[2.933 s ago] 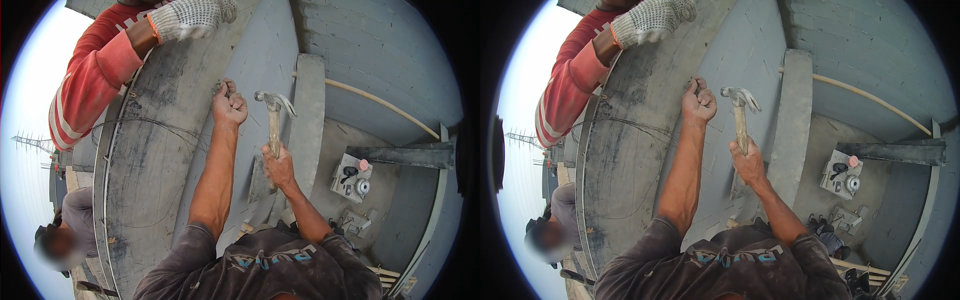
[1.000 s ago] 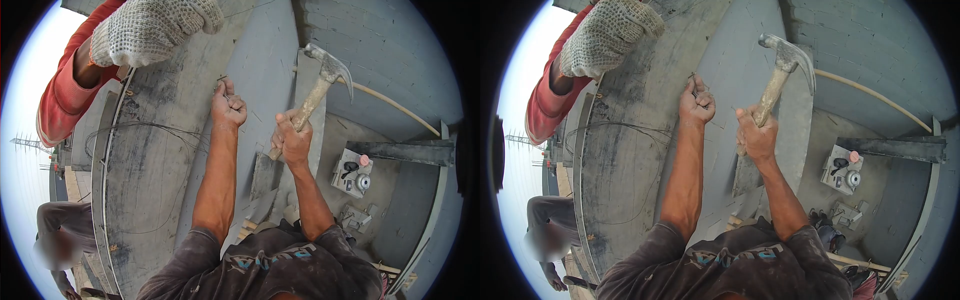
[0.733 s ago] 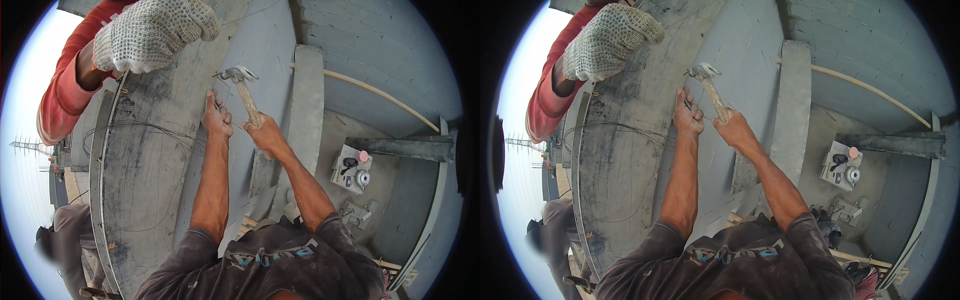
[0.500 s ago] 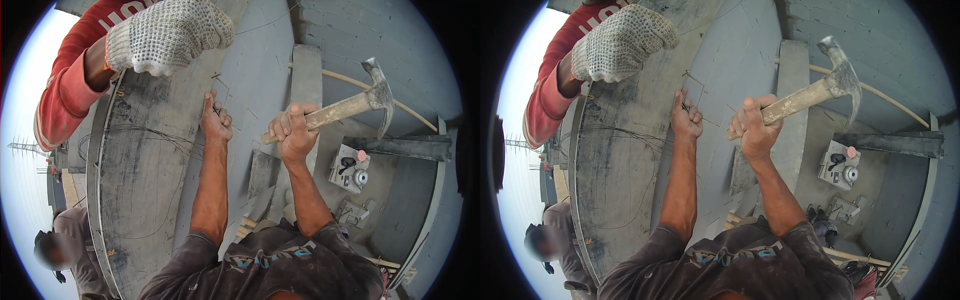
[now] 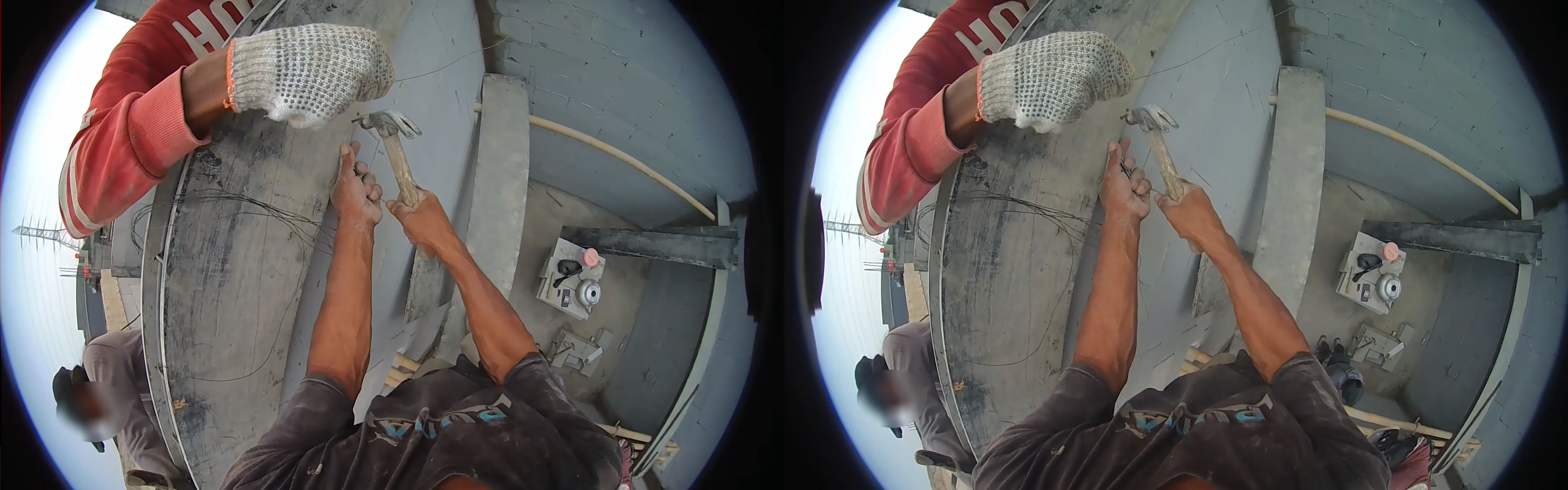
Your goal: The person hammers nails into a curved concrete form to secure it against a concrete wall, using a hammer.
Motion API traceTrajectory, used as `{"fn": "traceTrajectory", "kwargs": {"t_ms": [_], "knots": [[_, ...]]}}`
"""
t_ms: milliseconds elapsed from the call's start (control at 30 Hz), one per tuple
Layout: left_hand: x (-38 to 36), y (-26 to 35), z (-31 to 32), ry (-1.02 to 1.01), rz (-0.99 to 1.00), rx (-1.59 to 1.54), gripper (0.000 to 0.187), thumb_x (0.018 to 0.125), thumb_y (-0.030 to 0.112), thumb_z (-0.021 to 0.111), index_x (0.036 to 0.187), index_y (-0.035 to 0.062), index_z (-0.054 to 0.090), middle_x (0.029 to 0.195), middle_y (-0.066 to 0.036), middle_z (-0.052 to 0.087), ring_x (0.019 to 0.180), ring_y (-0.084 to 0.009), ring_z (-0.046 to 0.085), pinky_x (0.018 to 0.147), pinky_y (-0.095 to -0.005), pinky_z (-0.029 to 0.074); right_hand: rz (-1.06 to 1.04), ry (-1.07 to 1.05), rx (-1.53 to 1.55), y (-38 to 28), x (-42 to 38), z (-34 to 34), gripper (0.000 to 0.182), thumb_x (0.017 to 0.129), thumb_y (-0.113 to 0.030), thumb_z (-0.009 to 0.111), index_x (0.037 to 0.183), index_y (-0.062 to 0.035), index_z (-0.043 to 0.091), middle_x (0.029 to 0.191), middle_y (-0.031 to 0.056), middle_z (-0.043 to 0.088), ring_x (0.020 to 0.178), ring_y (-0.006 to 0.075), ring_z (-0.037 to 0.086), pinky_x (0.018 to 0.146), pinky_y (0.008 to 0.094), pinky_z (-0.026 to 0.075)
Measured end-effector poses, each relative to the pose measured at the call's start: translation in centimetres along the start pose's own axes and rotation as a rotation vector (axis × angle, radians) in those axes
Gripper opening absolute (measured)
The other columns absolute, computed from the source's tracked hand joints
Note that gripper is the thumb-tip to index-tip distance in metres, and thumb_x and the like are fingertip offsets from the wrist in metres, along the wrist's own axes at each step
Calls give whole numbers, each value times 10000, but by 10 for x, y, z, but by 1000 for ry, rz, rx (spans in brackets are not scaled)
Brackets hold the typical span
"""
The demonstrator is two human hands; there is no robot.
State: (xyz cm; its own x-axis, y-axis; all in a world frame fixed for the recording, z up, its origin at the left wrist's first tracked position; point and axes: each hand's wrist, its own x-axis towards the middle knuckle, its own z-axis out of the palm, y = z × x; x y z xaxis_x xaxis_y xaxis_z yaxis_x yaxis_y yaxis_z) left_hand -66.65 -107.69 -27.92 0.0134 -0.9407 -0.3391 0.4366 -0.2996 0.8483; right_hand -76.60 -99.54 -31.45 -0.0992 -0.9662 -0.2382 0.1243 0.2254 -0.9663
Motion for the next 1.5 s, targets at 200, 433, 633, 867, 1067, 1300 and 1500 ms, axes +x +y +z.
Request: {"fn": "traceTrajectory", "kwargs": {"t_ms": [200, 433, 633, 867, 1067, 1300, 1500], "knots": [[1, 0, 1, 23, -6, 12, 463, 916, 440, 600, 1254, 128, 553, 749, 52, 403, 478, -52, 304, 398, -210, 266, -369, 284, 835, -6, -24, 4, 186, 867, -171, 621, 782, -43, 517, 575, 25, 490, 413, 95, 417, 399, 287, 369], [-1, 3, -2, 0, -46, 39, 509, 937, 449, 556, 1310, 109, 487, 771, 46, 376, 477, -52, 294, 386, -200, 270, -101, 105, 338, 3, -5, 11, 178, 885, -161, 603, 781, -39, 525, 585, 19, 497, 414, 100, 419, 392, 299, 359], [-3, 2, -1, 4, -31, 53, 513, 927, 456, 571, 1312, 125, 493, 780, 50, 380, 481, -51, 299, 404, -203, 278, 25, 47, 202, 6, 4, 0, 204, 872, -171, 624, 760, -41, 514, 558, -3, 461, 425, 89, 416, 395, 289, 351], [3, -4, -7, 10, -31, 105, 455, 947, 447, 538, 1277, 133, 532, 740, 57, 381, 483, -47, 301, 405, -199, 289, 49, 219, 239, 81, -46, -16, 227, 867, -196, 627, 730, -51, 519, 579, -15, 461, 443, 89, 428, 399, 278, 352], [-17, -25, -20, -135, -179, 211, 368, 984, 408, 477, 1148, 87, 550, 666, 62, 390, 478, -47, 307, 411, -207, 289, 252, 180, 184, 125, -110, -25, 198, 880, -174, 640, 825, -50, 496, 576, -23, 441, 401, 85, 395, 370, 271, 352], [-85, -106, -63, -297, -306, 469, 353, 972, 438, 487, 908, 92, 514, 665, 57, 393, 461, -51, 323, 413, -213, 278, 189, 242, 281, 154, -149, -11, 174, 892, -154, 621, 830, -42, 502, 569, -21, 430, 391, 90, 394, 374, 271, 356], [-150, -138, -99, -347, -329, 453, 363, 942, 466, 538, 905, 105, 516, 682, 65, 411, 463, -19, 331, 392, -192, 248, 161, 244, 314, 140, -161, -9, 148, 893, -135, 608, 832, -44, 508, 570, -27, 430, 401, 80, 396, 373, 258, 336]]}}
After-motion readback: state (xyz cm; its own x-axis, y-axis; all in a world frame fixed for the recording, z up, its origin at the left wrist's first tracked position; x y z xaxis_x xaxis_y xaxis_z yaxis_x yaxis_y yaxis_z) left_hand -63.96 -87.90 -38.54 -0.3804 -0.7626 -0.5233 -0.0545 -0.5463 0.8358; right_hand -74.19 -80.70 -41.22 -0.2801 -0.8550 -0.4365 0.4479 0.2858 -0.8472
